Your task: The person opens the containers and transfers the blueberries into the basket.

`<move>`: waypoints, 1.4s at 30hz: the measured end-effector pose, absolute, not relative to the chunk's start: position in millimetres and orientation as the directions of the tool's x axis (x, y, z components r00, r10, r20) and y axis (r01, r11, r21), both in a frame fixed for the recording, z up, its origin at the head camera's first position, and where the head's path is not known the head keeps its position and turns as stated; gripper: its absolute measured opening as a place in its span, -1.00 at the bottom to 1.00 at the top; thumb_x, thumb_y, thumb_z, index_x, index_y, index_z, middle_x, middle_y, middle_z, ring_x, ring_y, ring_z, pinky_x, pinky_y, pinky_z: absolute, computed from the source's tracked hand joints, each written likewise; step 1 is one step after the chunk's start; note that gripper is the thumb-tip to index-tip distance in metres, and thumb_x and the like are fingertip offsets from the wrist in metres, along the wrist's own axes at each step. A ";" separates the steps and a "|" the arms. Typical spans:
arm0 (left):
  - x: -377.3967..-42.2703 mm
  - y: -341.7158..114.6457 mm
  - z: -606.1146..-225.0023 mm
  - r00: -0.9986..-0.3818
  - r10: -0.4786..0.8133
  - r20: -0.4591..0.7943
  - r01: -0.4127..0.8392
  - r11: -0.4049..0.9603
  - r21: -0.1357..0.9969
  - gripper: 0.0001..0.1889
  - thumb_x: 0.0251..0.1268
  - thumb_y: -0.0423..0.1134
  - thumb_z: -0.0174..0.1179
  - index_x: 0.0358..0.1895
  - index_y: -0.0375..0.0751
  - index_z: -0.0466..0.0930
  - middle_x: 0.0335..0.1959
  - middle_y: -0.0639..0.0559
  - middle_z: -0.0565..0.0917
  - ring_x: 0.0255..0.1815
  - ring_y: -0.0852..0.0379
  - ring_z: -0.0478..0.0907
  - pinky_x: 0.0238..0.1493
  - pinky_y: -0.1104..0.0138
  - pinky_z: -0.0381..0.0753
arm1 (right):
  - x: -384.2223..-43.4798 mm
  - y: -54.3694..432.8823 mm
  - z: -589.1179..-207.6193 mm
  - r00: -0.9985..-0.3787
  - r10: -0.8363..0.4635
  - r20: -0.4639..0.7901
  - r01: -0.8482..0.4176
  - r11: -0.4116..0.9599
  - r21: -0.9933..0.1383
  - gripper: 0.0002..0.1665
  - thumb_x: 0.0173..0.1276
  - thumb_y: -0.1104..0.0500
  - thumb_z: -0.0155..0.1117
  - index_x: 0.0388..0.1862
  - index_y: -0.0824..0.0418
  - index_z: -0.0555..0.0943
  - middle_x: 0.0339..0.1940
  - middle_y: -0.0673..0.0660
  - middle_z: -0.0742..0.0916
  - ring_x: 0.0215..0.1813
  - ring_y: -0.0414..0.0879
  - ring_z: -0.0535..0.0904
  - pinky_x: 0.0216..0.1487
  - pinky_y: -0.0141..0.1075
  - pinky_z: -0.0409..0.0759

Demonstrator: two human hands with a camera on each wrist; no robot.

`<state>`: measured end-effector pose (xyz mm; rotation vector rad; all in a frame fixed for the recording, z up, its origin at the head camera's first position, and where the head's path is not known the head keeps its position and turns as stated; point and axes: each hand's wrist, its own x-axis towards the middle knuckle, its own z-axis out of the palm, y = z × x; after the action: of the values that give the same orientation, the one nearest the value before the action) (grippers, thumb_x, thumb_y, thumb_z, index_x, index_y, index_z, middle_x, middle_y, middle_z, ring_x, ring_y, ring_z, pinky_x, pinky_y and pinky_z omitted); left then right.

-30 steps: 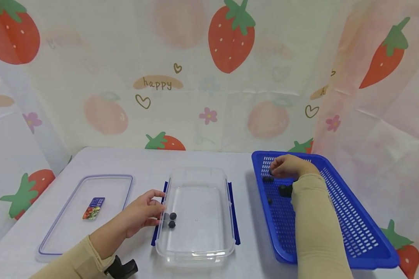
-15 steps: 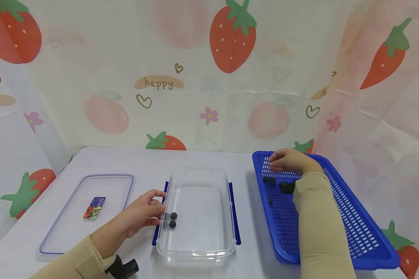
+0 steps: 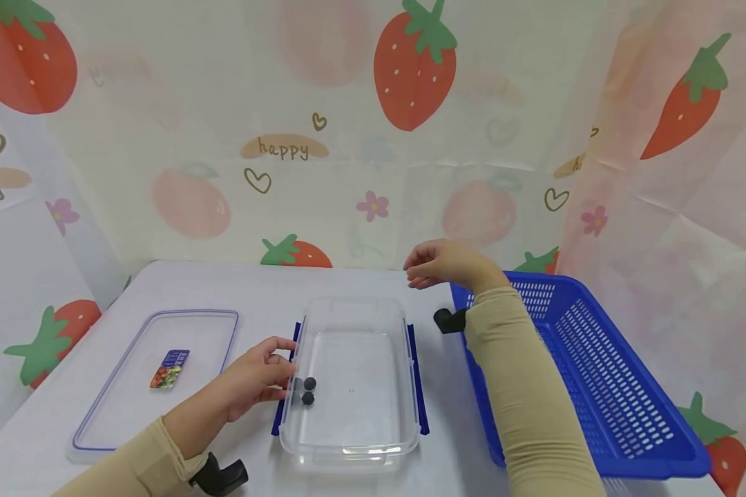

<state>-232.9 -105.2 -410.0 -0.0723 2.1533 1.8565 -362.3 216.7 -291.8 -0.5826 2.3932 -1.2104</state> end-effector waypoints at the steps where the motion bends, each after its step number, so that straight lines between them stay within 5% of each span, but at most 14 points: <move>1: -233.0 -105.1 -410.1 -0.955 0.152 -0.255 -0.230 0.167 0.959 -0.59 0.23 -0.33 0.12 0.15 -0.13 0.31 -0.40 -0.12 0.50 -0.42 0.06 0.48 -0.33 0.30 0.64 | -362.4 208.8 -293.0 -0.829 -0.536 -0.161 -0.187 0.535 -0.824 -0.68 0.26 0.14 0.23 -0.10 0.33 0.50 -0.13 0.32 0.63 -0.09 0.05 0.62 -0.03 -0.18 0.57; 20: -235.1 -104.3 -410.3 -0.951 0.164 -0.263 -0.235 0.174 0.956 -0.58 0.24 -0.32 0.12 0.16 -0.13 0.29 -0.39 -0.13 0.51 -0.41 0.05 0.50 -0.31 0.28 0.64 | -351.4 90.1 -351.2 -0.709 -0.639 -0.297 -0.110 0.517 -0.849 -0.86 0.28 0.24 0.19 -0.24 0.29 0.57 -0.22 0.33 0.64 -0.14 0.17 0.62 -0.14 -0.24 0.62; 28: -233.9 -104.5 -407.9 -0.951 0.168 -0.260 -0.232 0.167 0.958 -0.58 0.24 -0.34 0.11 0.16 -0.16 0.29 -0.40 -0.13 0.51 -0.42 0.05 0.50 -0.31 0.28 0.64 | -348.9 74.5 -375.1 -0.679 -0.629 -0.378 -0.077 0.573 -0.816 -0.74 0.27 0.31 0.15 -0.13 0.50 0.51 -0.37 0.19 0.64 -0.28 0.03 0.65 -0.18 -0.24 0.63; 42: -235.6 -104.6 -409.4 -0.952 0.169 -0.255 -0.225 0.180 0.958 -0.60 0.24 -0.33 0.11 0.14 -0.14 0.30 -0.40 -0.13 0.51 -0.41 0.05 0.51 -0.31 0.27 0.64 | -346.9 62.6 -406.2 -0.600 -0.654 -0.461 -0.095 0.630 -0.771 -0.89 0.19 0.37 0.21 -0.30 0.28 0.62 -0.30 0.20 0.69 -0.28 -0.01 0.64 -0.20 -0.24 0.64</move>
<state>-235.6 -104.6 -409.4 -0.0528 2.1576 1.8341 -346.9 62.6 -406.2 -0.5841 2.0827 -0.9277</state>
